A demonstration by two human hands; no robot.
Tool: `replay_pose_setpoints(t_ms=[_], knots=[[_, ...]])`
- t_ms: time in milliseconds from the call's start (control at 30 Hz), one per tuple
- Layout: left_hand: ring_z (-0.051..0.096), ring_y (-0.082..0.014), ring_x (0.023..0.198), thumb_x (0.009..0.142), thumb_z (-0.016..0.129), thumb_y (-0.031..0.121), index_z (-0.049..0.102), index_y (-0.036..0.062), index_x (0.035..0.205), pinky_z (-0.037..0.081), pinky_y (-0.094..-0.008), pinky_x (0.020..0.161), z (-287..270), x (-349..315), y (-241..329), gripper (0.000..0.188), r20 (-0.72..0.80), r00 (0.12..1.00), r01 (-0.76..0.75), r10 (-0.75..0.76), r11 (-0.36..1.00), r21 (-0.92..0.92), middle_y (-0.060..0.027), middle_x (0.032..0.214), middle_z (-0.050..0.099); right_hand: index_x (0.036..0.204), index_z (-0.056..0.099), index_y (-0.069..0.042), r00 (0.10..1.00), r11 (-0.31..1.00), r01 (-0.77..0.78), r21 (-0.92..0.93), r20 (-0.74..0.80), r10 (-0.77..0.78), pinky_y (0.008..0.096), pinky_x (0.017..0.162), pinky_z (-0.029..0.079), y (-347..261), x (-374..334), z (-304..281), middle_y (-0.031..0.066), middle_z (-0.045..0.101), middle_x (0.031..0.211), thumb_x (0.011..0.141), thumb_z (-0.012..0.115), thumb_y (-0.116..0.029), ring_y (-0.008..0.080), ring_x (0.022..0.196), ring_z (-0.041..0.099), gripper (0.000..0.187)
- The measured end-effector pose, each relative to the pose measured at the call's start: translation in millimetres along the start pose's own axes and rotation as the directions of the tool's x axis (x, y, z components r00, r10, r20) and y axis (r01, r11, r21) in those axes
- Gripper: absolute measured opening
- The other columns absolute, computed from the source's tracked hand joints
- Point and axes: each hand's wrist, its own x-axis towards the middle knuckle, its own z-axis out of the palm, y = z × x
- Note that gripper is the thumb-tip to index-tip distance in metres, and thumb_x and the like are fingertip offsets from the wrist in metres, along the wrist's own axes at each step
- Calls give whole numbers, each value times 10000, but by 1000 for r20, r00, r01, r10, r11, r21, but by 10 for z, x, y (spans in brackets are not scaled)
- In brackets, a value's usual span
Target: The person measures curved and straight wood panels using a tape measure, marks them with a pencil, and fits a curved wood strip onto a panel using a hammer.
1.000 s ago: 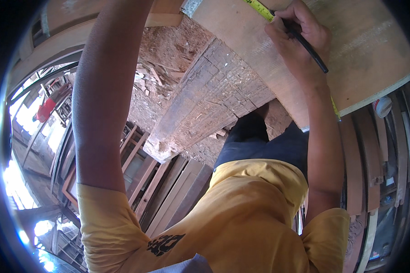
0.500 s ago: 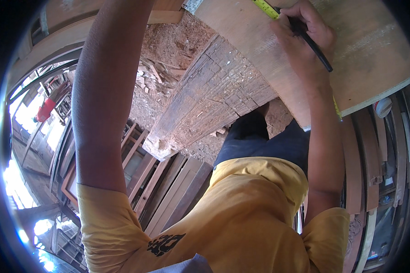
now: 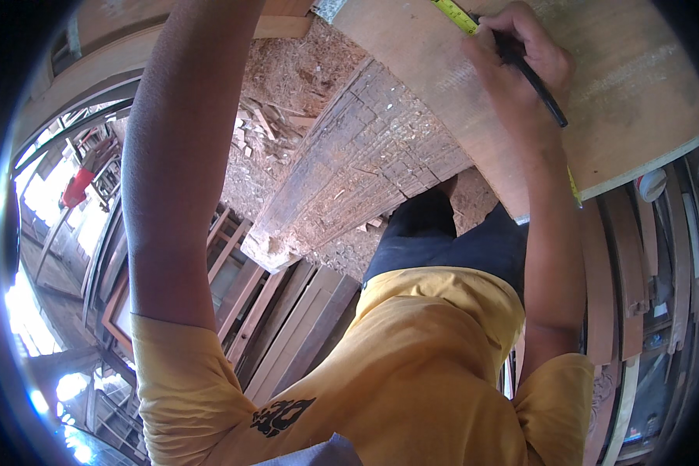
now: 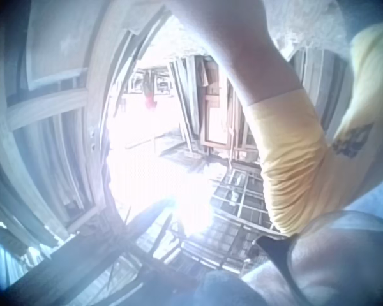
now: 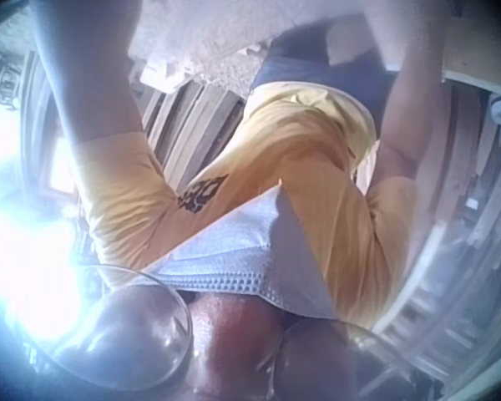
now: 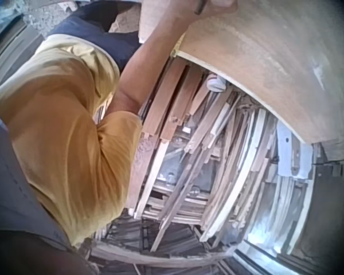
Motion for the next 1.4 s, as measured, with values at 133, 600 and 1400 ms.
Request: replay_pose_setpoints(t_ms=[133, 600, 1400], knots=[[718, -328, 945, 716, 816, 393, 775, 27, 994, 553, -415, 820, -2, 7, 6, 461, -7, 1000, -8, 8, 999, 31, -170, 1041, 745, 901, 620, -4, 1000, 999, 29, 33, 11, -29, 177, 562, 408, 35, -1, -1, -30, 572, 687, 901, 687, 18, 20, 624, 535, 70], [723, -300, 839, 718, 811, 395, 781, 18, 910, 554, -408, 752, -23, 36, 13, 425, 28, 1000, -5, 4, 1000, 5, -155, 928, 755, 861, 602, 1, 994, 995, 104, -8, -32, -104, 172, 588, 404, 35, 32, 6, -42, 560, 706, 871, 696, 41, 4, 654, 504, 103], [720, -281, 714, 685, 754, 502, 780, 92, 710, 552, -423, 697, 168, 297, -78, 411, 4, 1000, -29, 28, 992, 125, -134, 764, 741, 980, 696, 14, 681, 926, -377, 10, -675, 284, 250, 812, 493, -253, -1506, -1205, 31, 664, 912, 930, 729, -125, 90, 841, 593, 152]])
